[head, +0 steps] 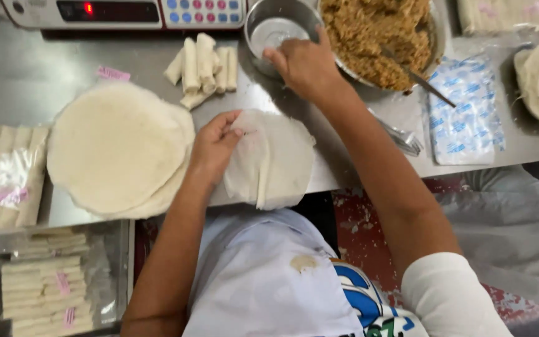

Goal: The person places filling onto wrappers, rolls them into spring rolls, and packs the finished rolls into plastic bags by hand on a stainless steel table.

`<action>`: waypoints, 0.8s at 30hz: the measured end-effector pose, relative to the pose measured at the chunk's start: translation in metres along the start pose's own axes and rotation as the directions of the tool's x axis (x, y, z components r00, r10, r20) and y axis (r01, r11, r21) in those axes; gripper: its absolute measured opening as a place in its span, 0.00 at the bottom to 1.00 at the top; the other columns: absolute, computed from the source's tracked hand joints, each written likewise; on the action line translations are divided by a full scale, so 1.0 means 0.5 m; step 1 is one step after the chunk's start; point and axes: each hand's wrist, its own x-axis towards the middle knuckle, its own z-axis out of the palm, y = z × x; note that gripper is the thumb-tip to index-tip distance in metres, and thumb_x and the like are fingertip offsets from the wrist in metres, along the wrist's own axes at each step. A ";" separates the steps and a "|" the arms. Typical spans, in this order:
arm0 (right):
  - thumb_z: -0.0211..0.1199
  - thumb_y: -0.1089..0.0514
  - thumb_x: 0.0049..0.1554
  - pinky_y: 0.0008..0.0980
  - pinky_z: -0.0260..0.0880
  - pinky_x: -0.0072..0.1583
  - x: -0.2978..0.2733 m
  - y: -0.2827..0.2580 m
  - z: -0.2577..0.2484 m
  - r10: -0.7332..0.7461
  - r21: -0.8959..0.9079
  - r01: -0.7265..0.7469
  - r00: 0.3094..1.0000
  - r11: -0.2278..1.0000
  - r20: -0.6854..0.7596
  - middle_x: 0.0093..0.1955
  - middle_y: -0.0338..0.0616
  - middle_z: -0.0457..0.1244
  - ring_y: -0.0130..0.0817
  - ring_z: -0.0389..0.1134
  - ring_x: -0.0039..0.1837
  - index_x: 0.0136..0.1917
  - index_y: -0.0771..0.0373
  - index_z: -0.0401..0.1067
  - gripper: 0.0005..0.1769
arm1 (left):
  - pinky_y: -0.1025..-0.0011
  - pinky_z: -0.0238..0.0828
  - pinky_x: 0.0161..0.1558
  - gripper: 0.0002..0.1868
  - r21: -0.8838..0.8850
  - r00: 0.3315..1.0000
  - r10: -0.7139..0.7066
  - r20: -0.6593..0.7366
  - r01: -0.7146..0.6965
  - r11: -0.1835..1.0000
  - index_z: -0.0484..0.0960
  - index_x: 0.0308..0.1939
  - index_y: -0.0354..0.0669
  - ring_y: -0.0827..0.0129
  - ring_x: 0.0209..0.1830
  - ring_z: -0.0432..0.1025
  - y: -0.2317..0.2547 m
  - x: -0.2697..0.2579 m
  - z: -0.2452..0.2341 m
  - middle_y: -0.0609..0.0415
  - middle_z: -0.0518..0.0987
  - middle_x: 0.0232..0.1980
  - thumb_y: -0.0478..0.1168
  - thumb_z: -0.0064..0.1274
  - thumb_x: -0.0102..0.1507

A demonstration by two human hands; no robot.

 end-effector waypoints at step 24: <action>0.62 0.37 0.63 0.65 0.37 0.77 -0.363 -0.103 -0.012 0.223 0.423 -0.149 0.966 0.894 -0.131 0.83 0.52 0.49 0.49 0.48 0.83 0.83 0.56 0.49 0.46 | 0.65 0.75 0.56 0.15 -0.012 0.963 0.203 0.177 -0.204 0.979 0.85 0.55 0.42 0.70 0.45 0.74 0.148 -0.091 0.025 0.50 0.85 0.42 0.29 0.49 0.66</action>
